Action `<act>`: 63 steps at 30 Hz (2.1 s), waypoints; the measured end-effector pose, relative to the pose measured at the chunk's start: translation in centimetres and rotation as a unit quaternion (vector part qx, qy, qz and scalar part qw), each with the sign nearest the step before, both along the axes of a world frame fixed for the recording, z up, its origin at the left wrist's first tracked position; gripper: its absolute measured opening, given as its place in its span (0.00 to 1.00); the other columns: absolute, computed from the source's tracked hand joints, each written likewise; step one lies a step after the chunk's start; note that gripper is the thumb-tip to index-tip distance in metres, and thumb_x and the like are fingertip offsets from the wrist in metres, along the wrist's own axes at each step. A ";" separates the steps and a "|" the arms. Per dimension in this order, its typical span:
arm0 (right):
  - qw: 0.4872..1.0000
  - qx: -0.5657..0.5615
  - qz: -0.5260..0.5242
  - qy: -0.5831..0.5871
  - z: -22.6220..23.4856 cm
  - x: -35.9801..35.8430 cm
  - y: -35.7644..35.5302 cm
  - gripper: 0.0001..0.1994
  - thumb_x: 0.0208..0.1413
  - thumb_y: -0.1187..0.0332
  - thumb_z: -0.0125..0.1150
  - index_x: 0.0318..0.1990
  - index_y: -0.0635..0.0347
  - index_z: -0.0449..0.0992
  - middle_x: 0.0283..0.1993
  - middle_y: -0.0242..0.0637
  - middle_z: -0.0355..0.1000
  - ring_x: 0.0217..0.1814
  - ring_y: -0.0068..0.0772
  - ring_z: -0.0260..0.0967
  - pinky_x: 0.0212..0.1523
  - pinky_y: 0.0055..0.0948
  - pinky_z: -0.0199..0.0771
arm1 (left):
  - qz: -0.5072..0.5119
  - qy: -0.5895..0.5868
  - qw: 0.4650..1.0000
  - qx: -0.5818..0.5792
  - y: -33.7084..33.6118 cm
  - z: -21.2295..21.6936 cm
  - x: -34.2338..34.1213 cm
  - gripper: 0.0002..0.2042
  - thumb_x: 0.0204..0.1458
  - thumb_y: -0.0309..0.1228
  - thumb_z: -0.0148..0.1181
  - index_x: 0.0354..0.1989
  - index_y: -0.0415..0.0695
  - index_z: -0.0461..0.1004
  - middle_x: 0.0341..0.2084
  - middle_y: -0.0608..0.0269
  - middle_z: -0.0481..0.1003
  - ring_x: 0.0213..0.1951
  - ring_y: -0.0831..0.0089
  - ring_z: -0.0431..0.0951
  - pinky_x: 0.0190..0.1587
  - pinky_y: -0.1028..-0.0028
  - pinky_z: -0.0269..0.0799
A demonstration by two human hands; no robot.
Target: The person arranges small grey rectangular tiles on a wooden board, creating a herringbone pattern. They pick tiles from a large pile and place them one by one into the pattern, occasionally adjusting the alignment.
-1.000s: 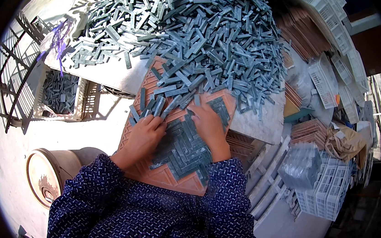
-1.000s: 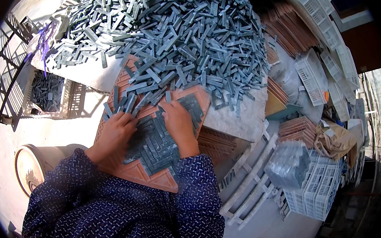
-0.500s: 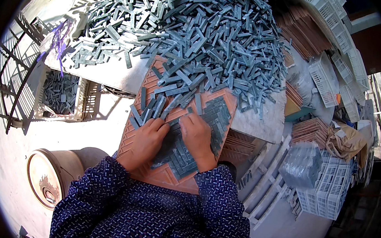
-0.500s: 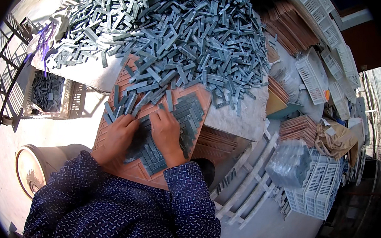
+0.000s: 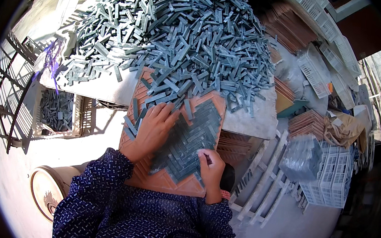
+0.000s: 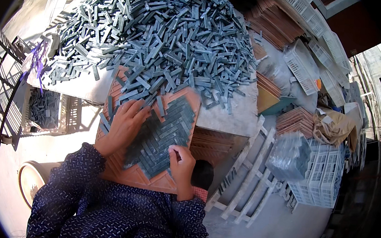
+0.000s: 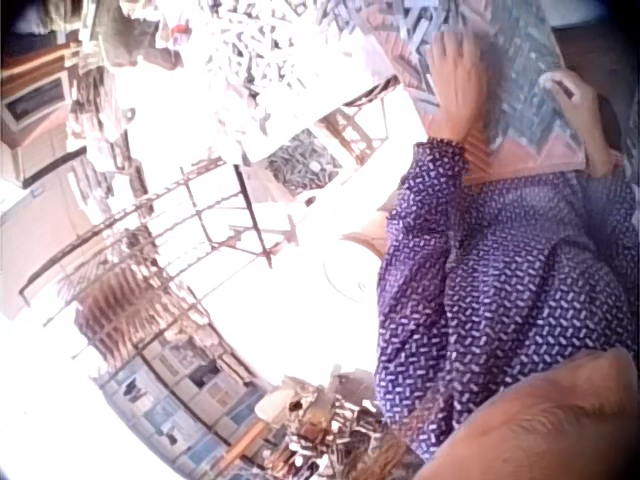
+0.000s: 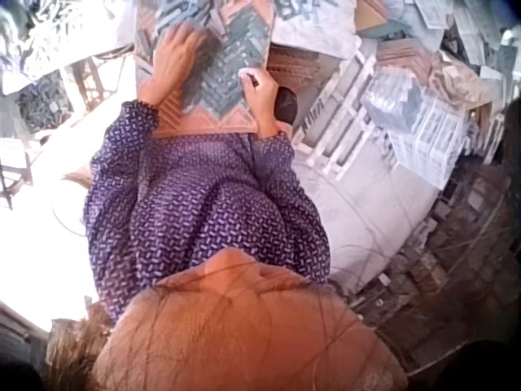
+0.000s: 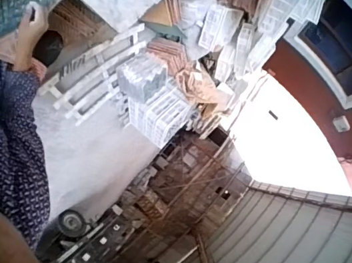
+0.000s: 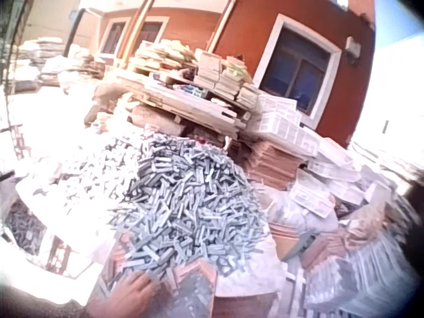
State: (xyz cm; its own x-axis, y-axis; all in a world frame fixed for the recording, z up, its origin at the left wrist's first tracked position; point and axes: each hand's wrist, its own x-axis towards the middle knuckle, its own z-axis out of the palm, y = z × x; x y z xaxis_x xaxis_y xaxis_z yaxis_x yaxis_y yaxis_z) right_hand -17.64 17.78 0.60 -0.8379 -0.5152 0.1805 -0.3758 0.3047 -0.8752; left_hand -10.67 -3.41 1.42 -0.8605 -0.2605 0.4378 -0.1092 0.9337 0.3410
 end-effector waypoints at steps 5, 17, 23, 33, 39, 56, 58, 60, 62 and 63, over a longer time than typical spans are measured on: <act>1.000 -0.010 0.019 0.007 0.9 0.7 -0.4 0.05 0.52 0.75 0.61 0.34 0.68 0.77 0.30 0.39 0.74 0.28 0.24 0.71 0.29 0.22 0.69 | 0.011 -0.062 0.990 -0.129 -3.3 -2.0 -3.9 0.26 0.49 0.39 0.58 0.60 0.60 0.65 0.66 0.63 0.54 0.67 0.56 0.49 0.65 0.50 0.42; 0.982 -0.005 0.098 0.162 0.8 -5.3 -6.7 0.04 0.51 0.75 0.61 0.34 0.66 0.76 0.30 0.43 0.74 0.28 0.35 0.73 0.30 0.28 0.71 | 0.136 0.013 0.986 -0.100 -10.7 -0.8 -5.7 0.22 0.53 0.32 0.54 0.58 0.56 0.66 0.59 0.57 0.63 0.57 0.51 0.63 0.57 0.59 0.60; 0.968 0.117 0.084 0.203 -0.2 -8.3 -13.1 0.17 0.46 0.69 0.66 0.44 0.59 0.69 0.35 0.46 0.73 0.35 0.47 0.73 0.33 0.38 0.72 | 0.148 0.033 0.984 -0.096 -8.2 0.6 -4.3 0.22 0.49 0.29 0.58 0.56 0.50 0.67 0.57 0.55 0.63 0.61 0.53 0.60 0.59 0.50 0.55; 0.958 0.116 0.240 -0.109 0.7 -11.2 -11.9 0.15 0.48 0.80 0.59 0.46 0.63 0.73 0.32 0.40 0.73 0.30 0.26 0.71 0.33 0.26 0.72 | 0.026 0.022 0.994 0.100 -1.6 -3.0 -4.1 0.13 0.45 0.29 0.60 0.37 0.41 0.67 0.31 0.57 0.68 0.37 0.57 0.72 0.38 0.65 0.71; 0.936 0.166 0.308 0.039 0.8 -11.4 -12.2 0.13 0.47 0.78 0.62 0.43 0.64 0.76 0.33 0.35 0.73 0.31 0.25 0.70 0.34 0.23 0.71 | 0.078 -0.021 0.988 0.132 -1.5 -2.2 -3.6 0.12 0.43 0.28 0.60 0.36 0.39 0.69 0.32 0.55 0.68 0.38 0.58 0.73 0.37 0.66 0.72; 0.957 0.113 0.242 0.112 2.1 -9.4 -10.3 0.14 0.48 0.77 0.60 0.45 0.63 0.76 0.39 0.43 0.73 0.38 0.40 0.72 0.40 0.30 0.71 | 0.117 0.060 0.985 0.112 0.1 -2.1 0.5 0.12 0.37 0.24 0.64 0.34 0.43 0.72 0.32 0.59 0.70 0.40 0.58 0.68 0.44 0.63 0.64; 0.972 0.094 0.211 0.039 2.0 -8.4 -9.1 0.13 0.50 0.77 0.59 0.45 0.63 0.76 0.39 0.44 0.73 0.37 0.38 0.72 0.38 0.29 0.71 | 0.114 0.048 0.985 0.120 0.1 -1.9 0.4 0.12 0.37 0.24 0.64 0.34 0.43 0.72 0.32 0.60 0.71 0.40 0.58 0.68 0.44 0.63 0.64; 0.979 0.061 0.195 -0.023 1.1 -7.3 -7.9 0.13 0.51 0.76 0.58 0.45 0.63 0.76 0.39 0.44 0.73 0.35 0.35 0.72 0.36 0.28 0.71 | 0.110 0.043 0.984 0.132 0.0 -1.9 0.7 0.13 0.37 0.24 0.64 0.34 0.43 0.72 0.32 0.60 0.70 0.40 0.58 0.68 0.44 0.63 0.64; 0.982 0.072 0.176 -0.010 0.8 -6.3 -7.2 0.13 0.50 0.78 0.58 0.45 0.63 0.76 0.38 0.43 0.73 0.36 0.34 0.72 0.37 0.26 0.71 | 0.105 0.037 0.985 0.132 -0.1 -2.1 0.9 0.13 0.37 0.23 0.64 0.35 0.43 0.72 0.32 0.59 0.70 0.40 0.59 0.68 0.44 0.63 0.64; 0.984 0.076 0.163 -0.003 0.8 -5.8 -7.0 0.13 0.49 0.78 0.58 0.45 0.63 0.76 0.37 0.43 0.74 0.36 0.33 0.72 0.38 0.26 0.71 | 0.100 0.033 0.987 0.124 -0.1 -2.1 0.8 0.14 0.37 0.23 0.64 0.35 0.43 0.72 0.33 0.59 0.70 0.40 0.59 0.68 0.44 0.63 0.64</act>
